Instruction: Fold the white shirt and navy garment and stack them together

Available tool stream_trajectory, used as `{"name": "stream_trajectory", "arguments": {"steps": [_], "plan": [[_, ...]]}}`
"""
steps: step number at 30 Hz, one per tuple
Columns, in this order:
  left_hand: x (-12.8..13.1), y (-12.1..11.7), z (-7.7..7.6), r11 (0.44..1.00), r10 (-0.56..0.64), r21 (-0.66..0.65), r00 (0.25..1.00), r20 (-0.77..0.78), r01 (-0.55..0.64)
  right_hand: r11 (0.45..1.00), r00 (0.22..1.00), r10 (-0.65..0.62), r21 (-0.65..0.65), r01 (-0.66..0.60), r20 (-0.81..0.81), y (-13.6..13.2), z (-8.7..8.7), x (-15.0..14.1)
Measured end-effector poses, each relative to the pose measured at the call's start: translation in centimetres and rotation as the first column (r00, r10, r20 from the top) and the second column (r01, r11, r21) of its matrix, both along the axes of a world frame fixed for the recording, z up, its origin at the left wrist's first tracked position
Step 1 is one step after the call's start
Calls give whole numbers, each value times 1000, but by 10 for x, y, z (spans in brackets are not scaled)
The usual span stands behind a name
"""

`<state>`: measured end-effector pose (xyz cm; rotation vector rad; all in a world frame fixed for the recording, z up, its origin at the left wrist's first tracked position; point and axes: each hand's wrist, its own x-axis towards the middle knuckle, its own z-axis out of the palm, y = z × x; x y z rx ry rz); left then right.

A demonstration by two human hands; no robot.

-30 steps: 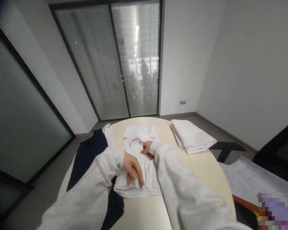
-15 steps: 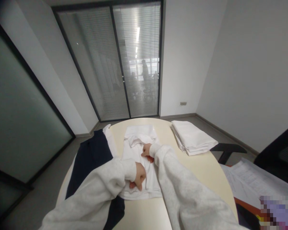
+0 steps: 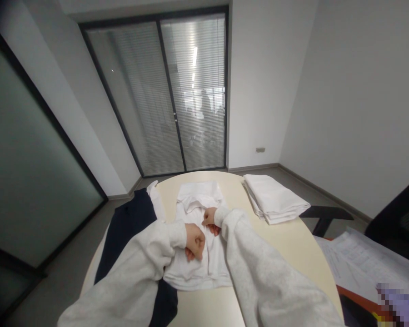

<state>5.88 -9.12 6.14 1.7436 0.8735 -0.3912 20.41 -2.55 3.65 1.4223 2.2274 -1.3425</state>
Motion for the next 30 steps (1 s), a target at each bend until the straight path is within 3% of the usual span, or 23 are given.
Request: {"name": "stream_trajectory", "arguments": {"steps": [3,6,9,12,18,23,25,27,30], "plan": [[1,3,4,982,32,187,999,-20,-27,999,999,-40,-5,40,-4,-4,4,-2],[3,5,5,931,19,365,994,-103,21,998,998,-64,-21,63,-23,-6,7,-2],[6,5,2,894,-13,442,989,-146,77,996,995,-80,-42,78,-56,-7,7,-1],[6,6,0,898,-45,430,993,-112,89,995,992,-93,-52,89,-86,-5,4,1],[-3,12,1,984,37,161,977,210,-72,994,990,-109,-37,106,-88,-5,3,-1],[3,8,-10,975,-16,221,985,173,-23,994,992,-109,23,111,-58,-6,5,-2],[6,6,-14,961,-37,276,988,153,-7,992,996,-88,90,90,-28,-4,6,-3],[8,5,-17,961,-43,278,985,168,-6,960,999,-36,280,24,37,0,6,-5],[7,5,-20,983,-9,178,975,224,-31,801,991,-18,595,-66,134,5,3,-12]]}}
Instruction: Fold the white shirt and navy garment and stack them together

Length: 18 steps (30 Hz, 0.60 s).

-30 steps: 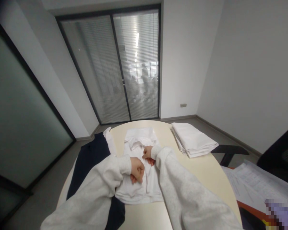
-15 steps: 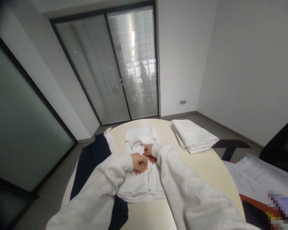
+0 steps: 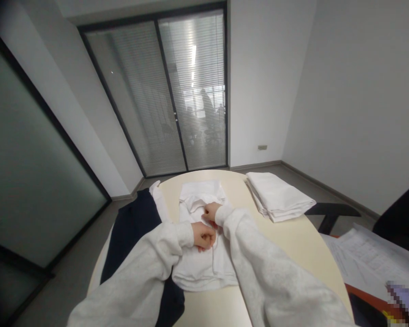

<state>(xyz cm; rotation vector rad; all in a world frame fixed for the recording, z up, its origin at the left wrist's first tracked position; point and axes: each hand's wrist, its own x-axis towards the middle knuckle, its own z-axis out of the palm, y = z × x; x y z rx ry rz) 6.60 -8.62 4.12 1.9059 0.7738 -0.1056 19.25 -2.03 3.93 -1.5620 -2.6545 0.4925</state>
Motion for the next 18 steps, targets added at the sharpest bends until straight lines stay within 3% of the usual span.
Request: {"name": "stream_trajectory", "arguments": {"steps": [3,5,6,7,8,9,10,11,12,15,18], "plan": [[-8,7,7,998,53,-31,997,51,-52,994,1000,-1,110,-2,29,-2,-7,-9],[-21,17,18,977,164,118,980,110,-177,986,999,26,164,-29,25,-9,-12,-14],[-29,24,24,931,244,235,954,172,-280,976,999,33,215,-34,10,-13,-14,-16],[-38,32,28,848,319,354,913,256,-395,960,999,48,277,-41,-16,-18,-15,-17],[-46,40,30,726,379,461,856,353,-511,938,996,75,342,-52,-54,-21,-16,-18],[-54,47,29,556,420,552,783,458,-621,913,988,116,402,-68,-98,-24,-15,-19],[-61,54,26,423,419,624,752,508,-657,887,974,175,451,-94,-141,-26,-15,-19],[-66,60,19,344,387,691,767,512,-635,862,950,255,487,-141,-177,-27,-15,-18],[-70,65,11,300,361,752,799,481,-587,834,917,340,518,-190,-210,-26,-15,-18],[-76,75,-18,270,419,864,860,292,-425,772,808,524,553,-315,-270,-21,-21,-18],[-77,80,-37,347,494,887,863,103,-304,754,761,590,523,-398,-270,-15,-33,-18]]}}
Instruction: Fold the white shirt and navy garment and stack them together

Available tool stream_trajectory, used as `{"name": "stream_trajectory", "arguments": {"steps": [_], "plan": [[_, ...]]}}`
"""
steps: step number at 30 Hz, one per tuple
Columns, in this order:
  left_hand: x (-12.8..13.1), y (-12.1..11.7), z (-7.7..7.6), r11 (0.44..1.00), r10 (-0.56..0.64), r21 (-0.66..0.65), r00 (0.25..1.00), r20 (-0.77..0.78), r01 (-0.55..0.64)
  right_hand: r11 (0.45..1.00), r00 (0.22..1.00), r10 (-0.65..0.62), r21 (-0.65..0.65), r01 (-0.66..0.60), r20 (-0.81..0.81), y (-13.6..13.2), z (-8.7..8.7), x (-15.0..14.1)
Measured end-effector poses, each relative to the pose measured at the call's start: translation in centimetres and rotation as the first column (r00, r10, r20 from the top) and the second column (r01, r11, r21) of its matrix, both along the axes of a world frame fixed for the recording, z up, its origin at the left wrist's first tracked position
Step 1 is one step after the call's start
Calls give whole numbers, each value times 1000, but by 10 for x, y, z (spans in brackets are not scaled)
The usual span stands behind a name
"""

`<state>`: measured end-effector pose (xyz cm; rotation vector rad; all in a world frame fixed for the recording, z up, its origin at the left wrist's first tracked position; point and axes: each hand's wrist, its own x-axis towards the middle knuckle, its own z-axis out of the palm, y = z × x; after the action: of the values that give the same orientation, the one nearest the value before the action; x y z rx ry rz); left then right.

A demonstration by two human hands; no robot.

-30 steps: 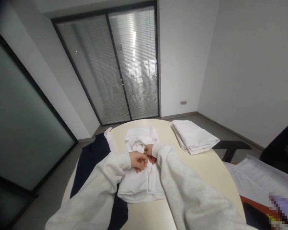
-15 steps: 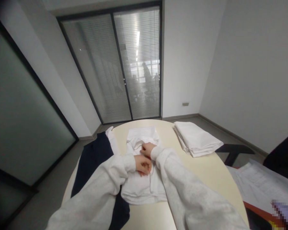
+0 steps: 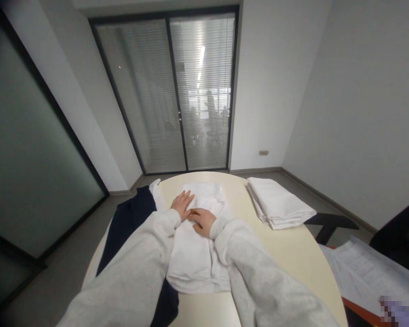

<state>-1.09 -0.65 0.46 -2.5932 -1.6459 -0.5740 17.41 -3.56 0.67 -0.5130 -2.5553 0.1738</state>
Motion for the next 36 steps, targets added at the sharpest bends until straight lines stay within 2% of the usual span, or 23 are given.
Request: {"name": "stream_trajectory", "arguments": {"steps": [4,7,10,14,17,22,26,28,29,31,33,34,35,36], "plan": [[0,4,-6,994,9,-107,998,-63,-16,999,991,-51,12,50,121,-3,-10,-1],[2,6,-5,993,19,-113,998,-57,-26,988,956,-138,-24,150,260,-17,-11,0],[4,7,-5,997,15,-80,999,-39,-18,976,922,-145,-99,192,360,-37,-9,3],[4,8,-4,999,4,-44,1000,4,-4,985,938,-105,-94,144,331,-57,-9,9],[3,6,-1,999,31,-43,997,72,-28,986,943,-105,-91,141,314,-61,-9,11],[3,0,15,989,148,-23,951,273,-147,982,950,-85,-135,131,302,-58,-6,12],[6,-10,43,979,197,-38,891,409,-199,948,983,-33,-305,88,178,-52,-3,12],[7,-16,59,985,169,-50,880,444,-164,881,1000,-21,-473,23,11,-48,1,13],[7,-19,67,988,154,-48,879,451,-149,822,996,-26,-569,-28,-87,-46,4,16],[7,-26,81,991,131,-39,880,457,-127,651,971,-44,-744,-152,-237,-41,15,27],[7,-32,92,994,109,-48,885,453,-98,449,962,-42,-865,-223,-270,-36,31,47],[6,-35,97,995,101,-61,887,450,-82,356,970,-44,-911,-207,-238,-32,39,59],[6,-38,101,995,95,-73,889,449,-69,299,979,-67,-940,-164,-192,-27,46,72],[6,-40,104,995,90,-82,888,452,-59,299,975,-155,-948,-107,-159,-21,52,83]]}}
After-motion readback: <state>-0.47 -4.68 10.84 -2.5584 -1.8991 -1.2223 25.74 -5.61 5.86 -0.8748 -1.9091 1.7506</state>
